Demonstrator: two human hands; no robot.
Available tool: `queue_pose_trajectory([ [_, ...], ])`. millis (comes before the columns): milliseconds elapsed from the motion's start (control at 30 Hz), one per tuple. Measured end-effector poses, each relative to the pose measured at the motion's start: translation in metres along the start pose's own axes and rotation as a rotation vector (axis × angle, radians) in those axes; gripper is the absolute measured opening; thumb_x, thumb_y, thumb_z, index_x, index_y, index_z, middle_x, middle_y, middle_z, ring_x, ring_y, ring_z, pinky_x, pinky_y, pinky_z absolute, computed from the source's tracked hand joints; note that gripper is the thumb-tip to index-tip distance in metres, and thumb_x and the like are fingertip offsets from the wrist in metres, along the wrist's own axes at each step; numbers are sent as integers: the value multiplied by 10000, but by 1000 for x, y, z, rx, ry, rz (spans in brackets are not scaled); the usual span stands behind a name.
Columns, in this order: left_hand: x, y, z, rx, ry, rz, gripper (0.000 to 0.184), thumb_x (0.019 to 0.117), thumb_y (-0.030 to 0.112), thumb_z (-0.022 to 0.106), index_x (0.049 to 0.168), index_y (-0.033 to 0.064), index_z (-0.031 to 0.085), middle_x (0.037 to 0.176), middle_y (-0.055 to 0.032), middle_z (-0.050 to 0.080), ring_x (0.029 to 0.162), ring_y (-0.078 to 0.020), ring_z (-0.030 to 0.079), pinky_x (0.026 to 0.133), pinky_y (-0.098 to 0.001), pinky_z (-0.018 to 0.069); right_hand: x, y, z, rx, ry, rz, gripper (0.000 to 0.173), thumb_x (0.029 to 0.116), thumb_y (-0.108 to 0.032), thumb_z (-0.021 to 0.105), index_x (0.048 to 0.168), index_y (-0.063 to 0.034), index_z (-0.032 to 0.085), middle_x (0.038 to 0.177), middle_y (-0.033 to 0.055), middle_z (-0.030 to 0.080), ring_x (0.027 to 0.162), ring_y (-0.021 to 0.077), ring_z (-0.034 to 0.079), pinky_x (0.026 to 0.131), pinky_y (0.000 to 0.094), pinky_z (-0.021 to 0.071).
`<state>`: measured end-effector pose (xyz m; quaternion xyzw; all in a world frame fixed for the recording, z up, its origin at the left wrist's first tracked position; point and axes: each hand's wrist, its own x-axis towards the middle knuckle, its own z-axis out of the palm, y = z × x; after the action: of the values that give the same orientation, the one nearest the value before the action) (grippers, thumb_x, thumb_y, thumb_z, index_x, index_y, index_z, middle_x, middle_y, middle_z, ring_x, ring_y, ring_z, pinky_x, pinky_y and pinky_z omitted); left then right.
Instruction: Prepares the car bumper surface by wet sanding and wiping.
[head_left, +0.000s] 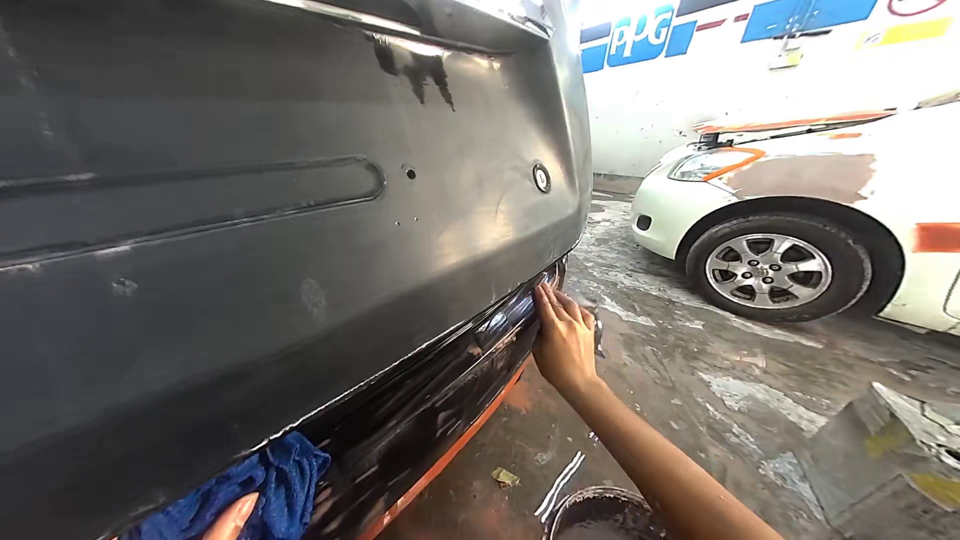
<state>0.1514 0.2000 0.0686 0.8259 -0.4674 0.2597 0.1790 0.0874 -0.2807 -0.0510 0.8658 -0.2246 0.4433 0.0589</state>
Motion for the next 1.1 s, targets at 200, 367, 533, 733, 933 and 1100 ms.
queue_pose_trajectory([
  [200, -10, -32, 17, -60, 67, 153, 511, 890, 435, 740, 1083, -32, 659, 998, -234, 717, 976, -252, 712, 897, -402, 555, 47, 14, -12, -33, -279, 25, 717, 704, -141, 833, 1383, -94, 611, 1369, 246, 548, 1218, 477, 548, 845, 656, 517],
  [367, -17, -38, 23, -84, 99, 119, 535, 889, 443, 748, 1123, -28, 648, 1022, -218, 714, 1005, -203, 700, 916, -359, 543, 66, 28, -16, -175, -400, -51, 759, 687, -95, 831, 1406, -92, 588, 1367, 195, 535, 1221, 444, 534, 788, 615, 532],
  [533, -18, -41, 33, -151, 178, 109, 519, 868, 464, 765, 1146, 35, 673, 1029, -128, 727, 1005, -101, 692, 915, -311, 553, 80, 22, -22, -398, -436, -115, 383, 790, -52, 753, 1165, -2, 695, 1320, 220, 590, 1230, 429, 544, 825, 600, 504],
  [733, -13, -43, 44, -175, 304, 189, 455, 900, 482, 691, 1171, 119, 652, 1030, -11, 724, 1015, 26, 661, 900, -197, 541, 78, 28, -19, -455, -397, -147, 290, 844, -23, 704, 1134, -32, 702, 1258, 174, 620, 1209, 388, 562, 818, 571, 501],
  [933, -2, -42, 42, -335, 246, 223, 405, 843, 480, 744, 1097, 168, 694, 999, 96, 712, 975, 84, 647, 856, -170, 565, 79, 47, -26, -233, -383, -81, 515, 738, -55, 820, 1236, -132, 715, 1371, 252, 557, 1320, 513, 452, 920, 752, 403],
  [1100, -4, -40, 40, -456, 129, 171, 532, 757, 530, 835, 1155, 201, 712, 1087, 132, 720, 1061, 77, 643, 923, -185, 573, 46, 10, -16, -33, -281, -30, 617, 738, 4, 765, 1338, -21, 627, 1514, 270, 456, 1453, 514, 324, 1055, 768, 319],
])
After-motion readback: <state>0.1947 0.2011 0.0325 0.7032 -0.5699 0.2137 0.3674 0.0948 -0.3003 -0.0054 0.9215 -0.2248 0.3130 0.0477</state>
